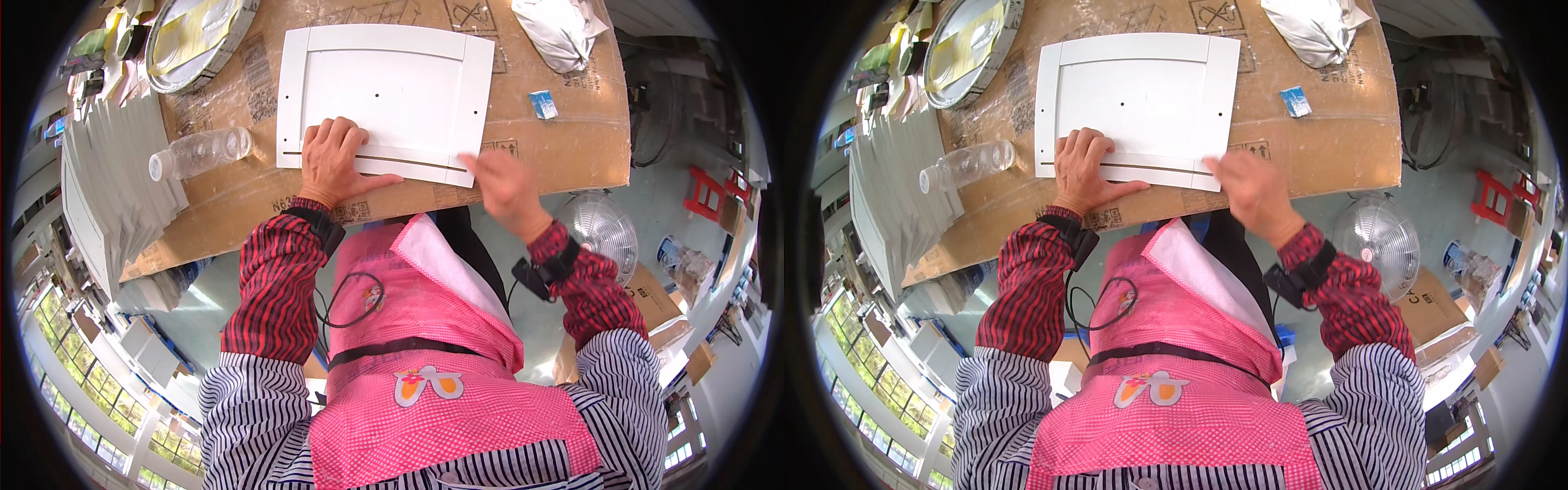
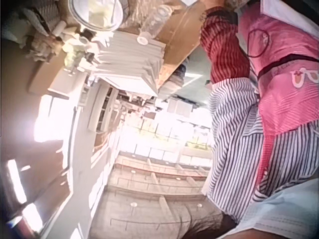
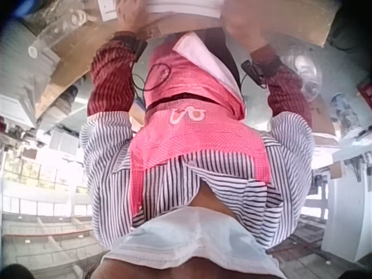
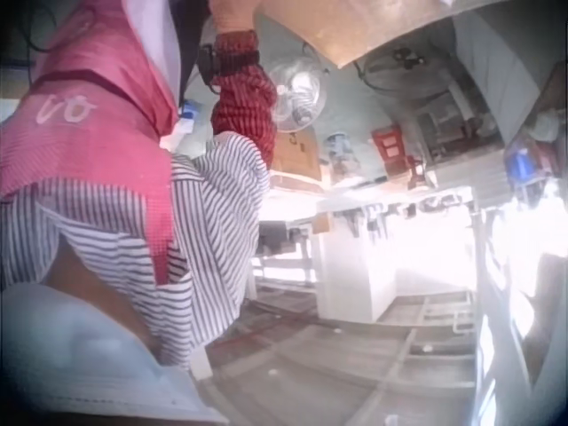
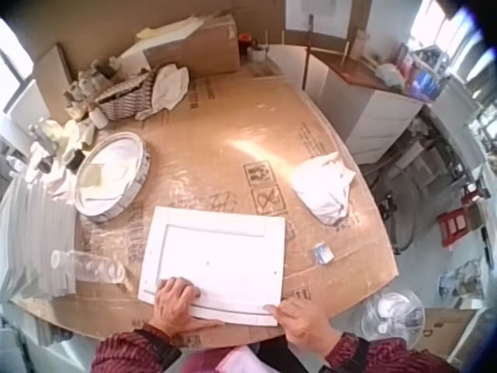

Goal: Cleaning and inspecting a white cabinet door in a furniture manufacturing facility.

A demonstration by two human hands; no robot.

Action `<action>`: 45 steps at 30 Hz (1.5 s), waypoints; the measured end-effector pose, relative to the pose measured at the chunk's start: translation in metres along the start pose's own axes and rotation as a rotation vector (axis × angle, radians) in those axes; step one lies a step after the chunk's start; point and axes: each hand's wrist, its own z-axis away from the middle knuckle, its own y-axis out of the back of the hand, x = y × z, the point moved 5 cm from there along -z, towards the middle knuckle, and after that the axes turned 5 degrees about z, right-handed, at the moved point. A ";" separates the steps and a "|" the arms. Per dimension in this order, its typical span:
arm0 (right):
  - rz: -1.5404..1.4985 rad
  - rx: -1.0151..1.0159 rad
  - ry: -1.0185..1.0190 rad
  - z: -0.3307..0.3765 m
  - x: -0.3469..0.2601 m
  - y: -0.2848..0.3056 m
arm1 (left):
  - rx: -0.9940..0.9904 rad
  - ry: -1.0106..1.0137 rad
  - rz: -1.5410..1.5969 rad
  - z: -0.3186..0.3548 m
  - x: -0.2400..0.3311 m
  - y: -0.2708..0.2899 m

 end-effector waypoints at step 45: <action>-0.130 0.042 -0.322 0.016 -0.006 0.009 | 0.029 0.040 0.001 -0.001 -0.003 0.002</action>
